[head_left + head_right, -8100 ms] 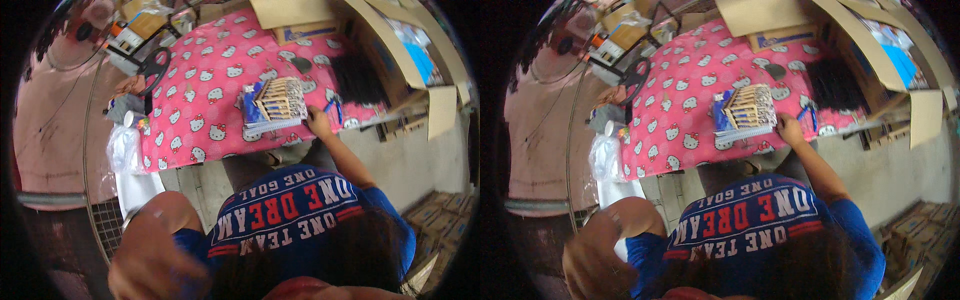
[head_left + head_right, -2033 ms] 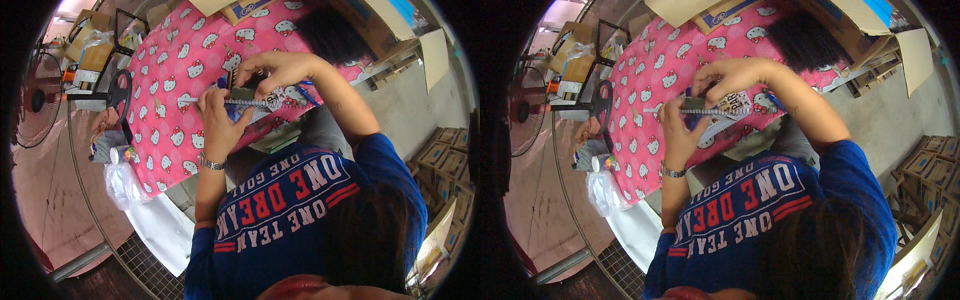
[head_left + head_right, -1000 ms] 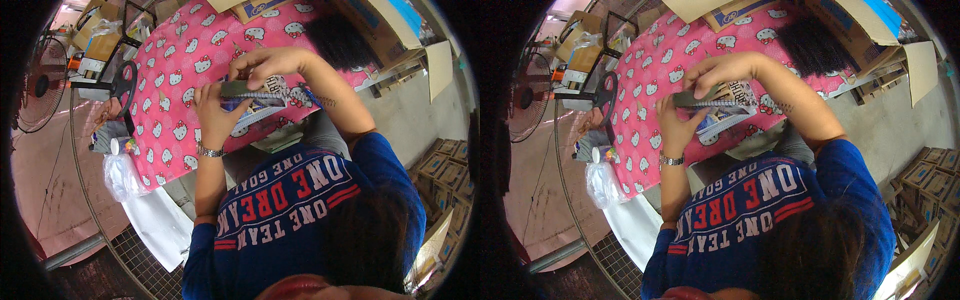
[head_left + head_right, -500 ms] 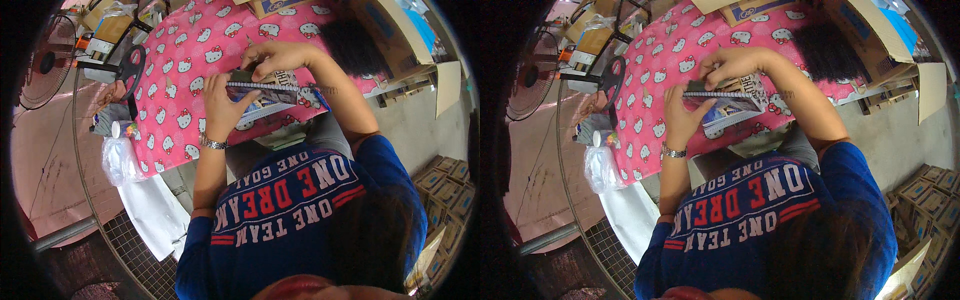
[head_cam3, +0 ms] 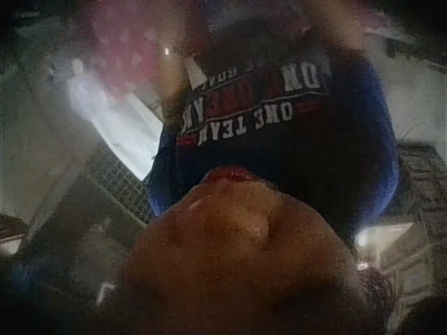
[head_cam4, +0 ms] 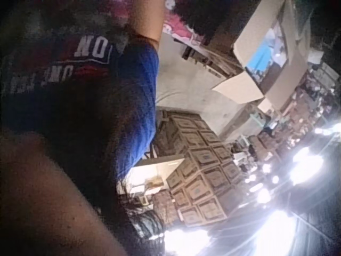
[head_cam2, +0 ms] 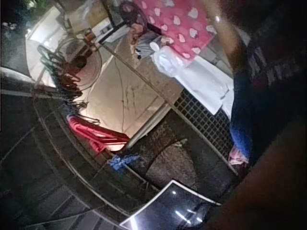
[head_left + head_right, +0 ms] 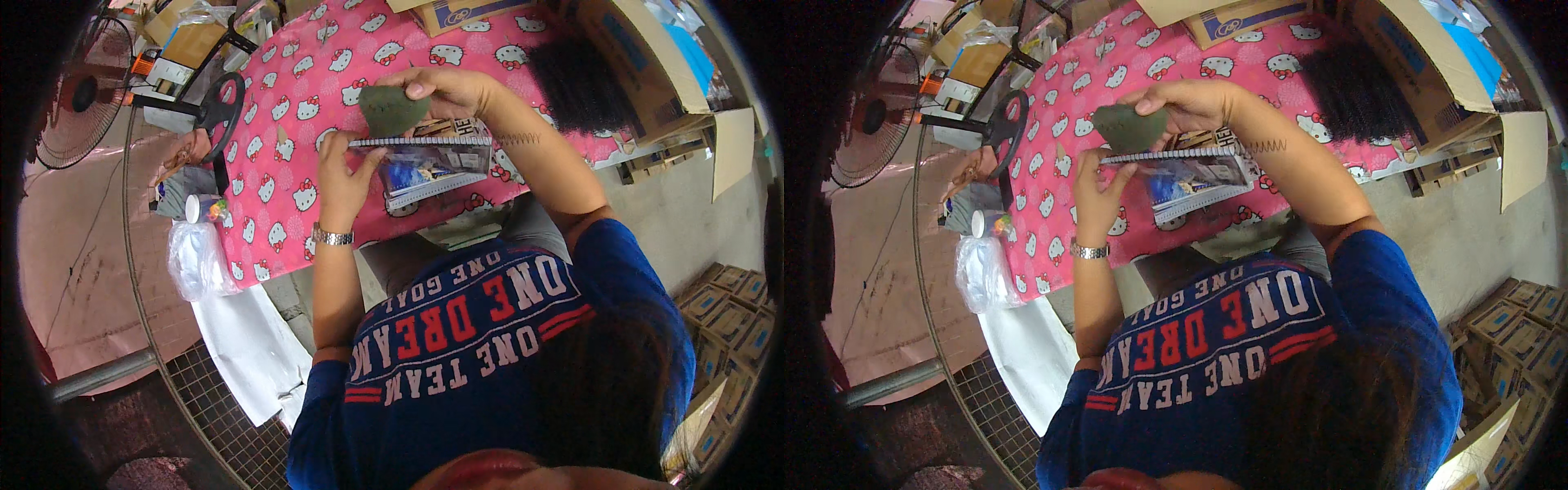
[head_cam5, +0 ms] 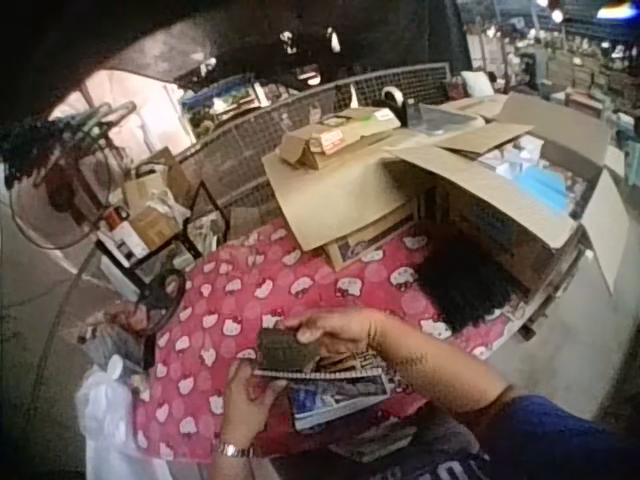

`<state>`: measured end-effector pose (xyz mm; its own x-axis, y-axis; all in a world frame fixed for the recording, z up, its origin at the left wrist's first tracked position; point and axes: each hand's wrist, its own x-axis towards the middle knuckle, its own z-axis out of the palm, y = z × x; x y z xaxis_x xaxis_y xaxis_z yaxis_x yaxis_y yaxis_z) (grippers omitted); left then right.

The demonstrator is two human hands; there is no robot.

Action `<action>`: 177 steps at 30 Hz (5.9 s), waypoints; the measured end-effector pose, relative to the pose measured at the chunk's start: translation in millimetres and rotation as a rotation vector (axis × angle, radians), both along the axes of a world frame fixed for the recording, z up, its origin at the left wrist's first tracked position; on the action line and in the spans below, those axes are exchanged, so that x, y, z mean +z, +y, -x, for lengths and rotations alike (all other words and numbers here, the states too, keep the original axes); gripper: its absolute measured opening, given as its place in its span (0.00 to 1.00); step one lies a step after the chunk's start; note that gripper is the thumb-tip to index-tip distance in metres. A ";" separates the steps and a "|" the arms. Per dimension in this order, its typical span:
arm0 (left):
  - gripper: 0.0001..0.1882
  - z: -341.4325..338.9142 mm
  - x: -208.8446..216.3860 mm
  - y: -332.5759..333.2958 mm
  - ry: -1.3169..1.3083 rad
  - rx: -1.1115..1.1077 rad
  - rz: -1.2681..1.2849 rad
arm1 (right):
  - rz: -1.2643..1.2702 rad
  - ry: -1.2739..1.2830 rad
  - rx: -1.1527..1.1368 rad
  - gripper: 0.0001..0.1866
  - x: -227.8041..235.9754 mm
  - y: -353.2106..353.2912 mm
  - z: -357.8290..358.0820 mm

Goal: The person places items into small spiral-bound booklets by hand, turning the pages to insert various pieces of paper and a small packet.

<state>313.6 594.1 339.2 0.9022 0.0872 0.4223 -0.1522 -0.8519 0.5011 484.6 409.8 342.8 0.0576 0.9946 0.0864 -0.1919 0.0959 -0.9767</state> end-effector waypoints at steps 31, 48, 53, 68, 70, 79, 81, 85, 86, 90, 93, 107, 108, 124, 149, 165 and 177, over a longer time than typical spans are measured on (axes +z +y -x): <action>0.08 -12.1 -16.0 -19.0 0.004 0.076 0.886 | 0.457 -0.745 -1.043 0.28 -189.6 -111.3 -39.3; 0.11 -1.4 -33.7 -23.1 -0.123 0.086 0.837 | 0.280 -0.601 -1.347 0.28 -113.5 -135.1 117.1; 0.11 -0.7 -29.3 -32.3 -0.126 0.097 0.806 | -0.122 -0.774 -0.990 0.34 -31.8 -63.8 135.4; 0.16 3.1 -32.3 -29.0 -0.249 0.152 0.377 | -0.096 -1.048 -0.977 0.34 -26.5 -42.5 137.3; 0.16 3.3 -28.6 -33.9 -0.246 0.162 0.369 | -0.078 -1.077 -0.994 0.35 -24.7 -42.4 137.3; 0.12 6.5 -23.2 -39.1 -0.282 0.147 0.334 | 0.152 0.071 -0.472 0.24 -26.8 -49.2 107.5; 0.11 5.9 -33.0 -31.8 -0.271 0.179 0.349 | 0.200 0.341 -0.358 0.22 -27.8 -48.3 108.1; 0.08 15.0 -43.4 -19.3 -0.240 0.285 0.865 | 0.057 0.025 -0.545 0.26 -27.5 -57.0 122.8; 0.08 20.3 -43.6 -6.5 -0.246 0.349 1.054 | 0.034 0.051 -0.592 0.27 -32.3 -66.7 115.9; 0.11 69.8 -88.0 86.0 -0.276 0.430 1.389 | -0.039 0.587 -0.851 0.27 -77.5 -126.0 86.1; 0.13 117.5 -146.3 127.7 -0.201 0.713 1.321 | 0.182 0.724 -0.935 0.22 -140.0 -168.8 66.3; 0.14 4.4 -64.4 -31.5 -0.090 -0.126 -0.176 | 1.157 -1.460 -1.523 0.16 -136.4 -186.1 -55.9; 0.14 -2.9 -62.3 -52.4 -0.091 -0.290 -0.217 | 1.214 -1.499 -1.439 0.17 -141.8 -185.3 -65.9; 0.13 -31.7 -62.9 -73.1 0.289 -0.541 -0.370 | 1.173 -1.275 -1.306 0.13 -152.9 -196.1 -95.1; 0.14 -30.2 -58.5 -69.3 0.023 -0.579 -0.652 | 0.458 -0.819 -1.283 0.18 -78.8 -192.4 -54.5; 0.12 -71.9 -12.2 -67.6 -0.240 -0.309 -0.333 | -0.016 -1.012 -1.093 0.12 -11.6 -132.9 49.6; 0.13 -61.6 -5.0 -76.3 -0.298 -0.366 -0.232 | -0.013 -0.737 -0.834 0.10 -3.0 -125.0 58.4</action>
